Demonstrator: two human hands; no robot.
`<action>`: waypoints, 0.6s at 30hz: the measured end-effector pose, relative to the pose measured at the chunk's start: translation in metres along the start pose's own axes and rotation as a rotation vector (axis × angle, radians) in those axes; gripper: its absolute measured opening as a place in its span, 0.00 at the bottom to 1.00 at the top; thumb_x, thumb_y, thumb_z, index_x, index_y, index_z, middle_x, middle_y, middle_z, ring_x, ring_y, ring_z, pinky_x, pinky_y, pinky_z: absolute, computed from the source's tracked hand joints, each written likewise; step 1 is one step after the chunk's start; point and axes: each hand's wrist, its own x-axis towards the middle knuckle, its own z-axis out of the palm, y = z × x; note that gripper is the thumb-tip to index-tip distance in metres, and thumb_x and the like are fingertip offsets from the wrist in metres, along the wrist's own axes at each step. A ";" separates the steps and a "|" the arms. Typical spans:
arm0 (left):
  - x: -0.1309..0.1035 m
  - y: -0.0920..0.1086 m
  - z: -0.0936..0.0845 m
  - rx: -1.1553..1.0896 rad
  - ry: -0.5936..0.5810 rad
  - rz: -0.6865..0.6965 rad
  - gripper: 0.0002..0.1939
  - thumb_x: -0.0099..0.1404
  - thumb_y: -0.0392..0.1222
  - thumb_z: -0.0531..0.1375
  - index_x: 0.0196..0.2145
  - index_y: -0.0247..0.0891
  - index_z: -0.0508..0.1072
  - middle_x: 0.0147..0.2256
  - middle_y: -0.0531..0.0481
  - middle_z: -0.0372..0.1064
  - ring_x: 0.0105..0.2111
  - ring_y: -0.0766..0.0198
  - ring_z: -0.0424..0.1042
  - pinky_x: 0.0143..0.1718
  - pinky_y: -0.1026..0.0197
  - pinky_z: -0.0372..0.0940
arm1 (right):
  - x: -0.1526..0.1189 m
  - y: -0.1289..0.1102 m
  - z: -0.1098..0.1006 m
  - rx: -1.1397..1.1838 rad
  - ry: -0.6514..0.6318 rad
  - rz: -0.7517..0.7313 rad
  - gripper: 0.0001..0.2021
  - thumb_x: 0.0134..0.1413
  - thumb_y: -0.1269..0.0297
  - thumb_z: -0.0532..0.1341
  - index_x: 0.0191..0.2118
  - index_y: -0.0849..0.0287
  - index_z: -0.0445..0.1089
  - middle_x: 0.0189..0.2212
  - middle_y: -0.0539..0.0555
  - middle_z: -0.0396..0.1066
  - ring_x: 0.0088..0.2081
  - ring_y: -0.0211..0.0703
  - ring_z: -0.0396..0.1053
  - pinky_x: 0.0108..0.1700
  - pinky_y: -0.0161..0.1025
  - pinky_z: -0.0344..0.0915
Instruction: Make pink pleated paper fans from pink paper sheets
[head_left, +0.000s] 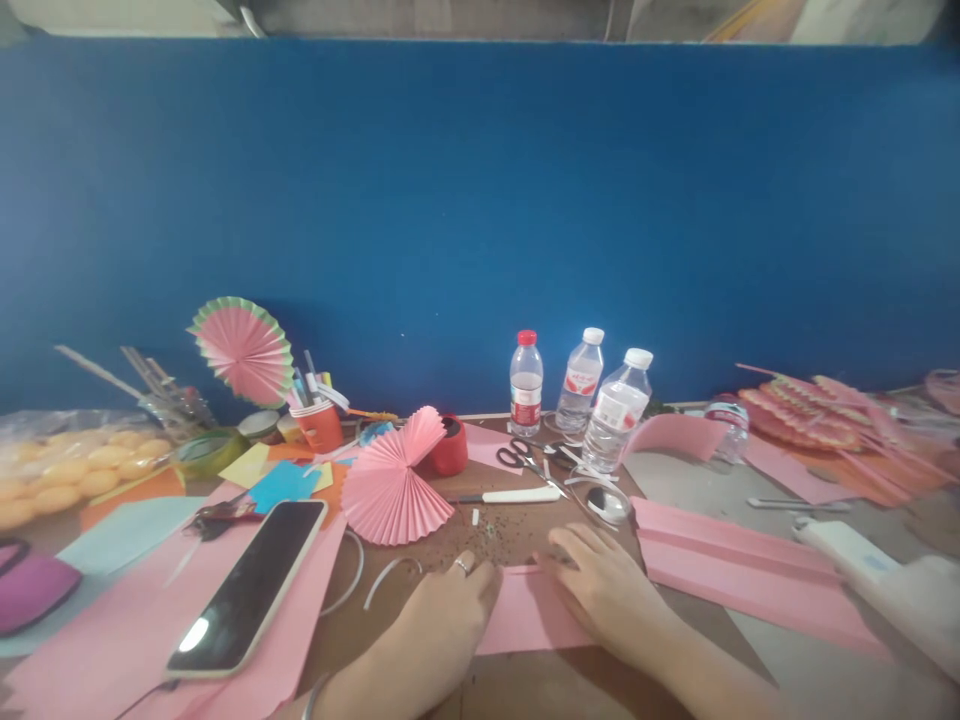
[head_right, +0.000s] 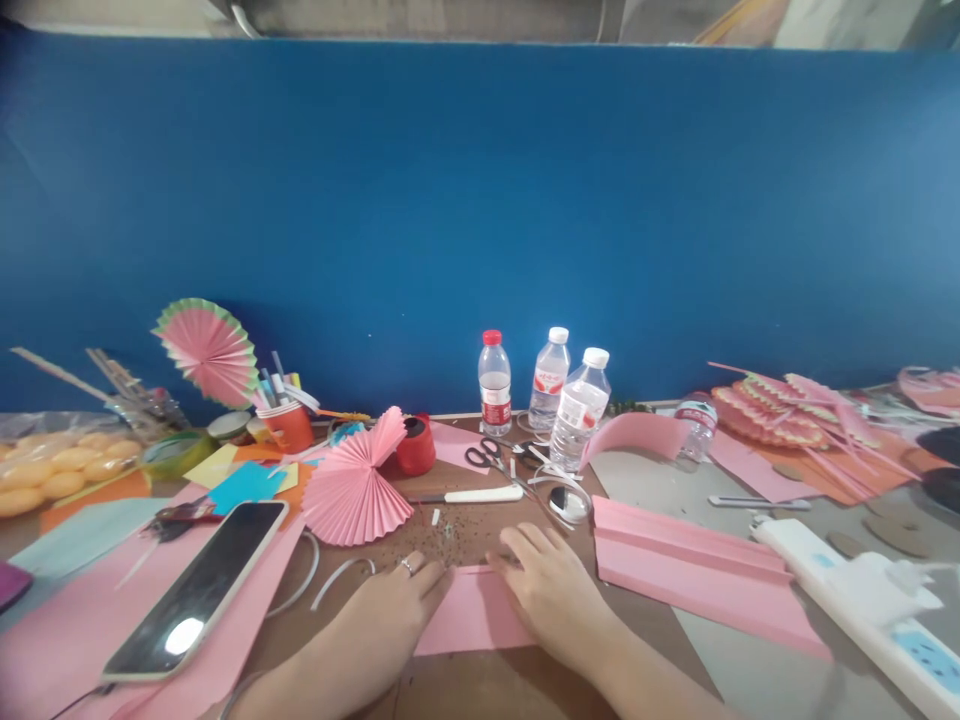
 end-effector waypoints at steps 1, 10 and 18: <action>-0.001 0.000 0.000 -0.005 0.008 0.001 0.23 0.56 0.24 0.49 0.50 0.35 0.64 0.43 0.41 0.66 0.39 0.56 0.66 0.37 0.57 0.65 | 0.000 0.000 0.001 0.026 -0.038 -0.027 0.11 0.59 0.73 0.51 0.42 0.59 0.68 0.38 0.56 0.66 0.40 0.47 0.63 0.43 0.45 0.60; -0.022 -0.016 0.006 0.153 -0.060 -0.089 0.19 0.56 0.23 0.48 0.42 0.31 0.69 0.40 0.39 0.68 0.39 0.53 0.68 0.38 0.51 0.66 | -0.005 0.010 -0.011 0.219 -0.211 0.009 0.10 0.60 0.73 0.48 0.37 0.61 0.67 0.35 0.55 0.65 0.37 0.42 0.63 0.41 0.39 0.60; -0.034 -0.022 0.006 0.096 -0.051 -0.226 0.19 0.58 0.25 0.48 0.44 0.30 0.70 0.41 0.36 0.68 0.40 0.52 0.68 0.40 0.49 0.63 | -0.004 0.008 -0.004 0.195 -0.162 0.002 0.13 0.61 0.71 0.48 0.33 0.60 0.68 0.33 0.54 0.66 0.37 0.43 0.63 0.39 0.39 0.59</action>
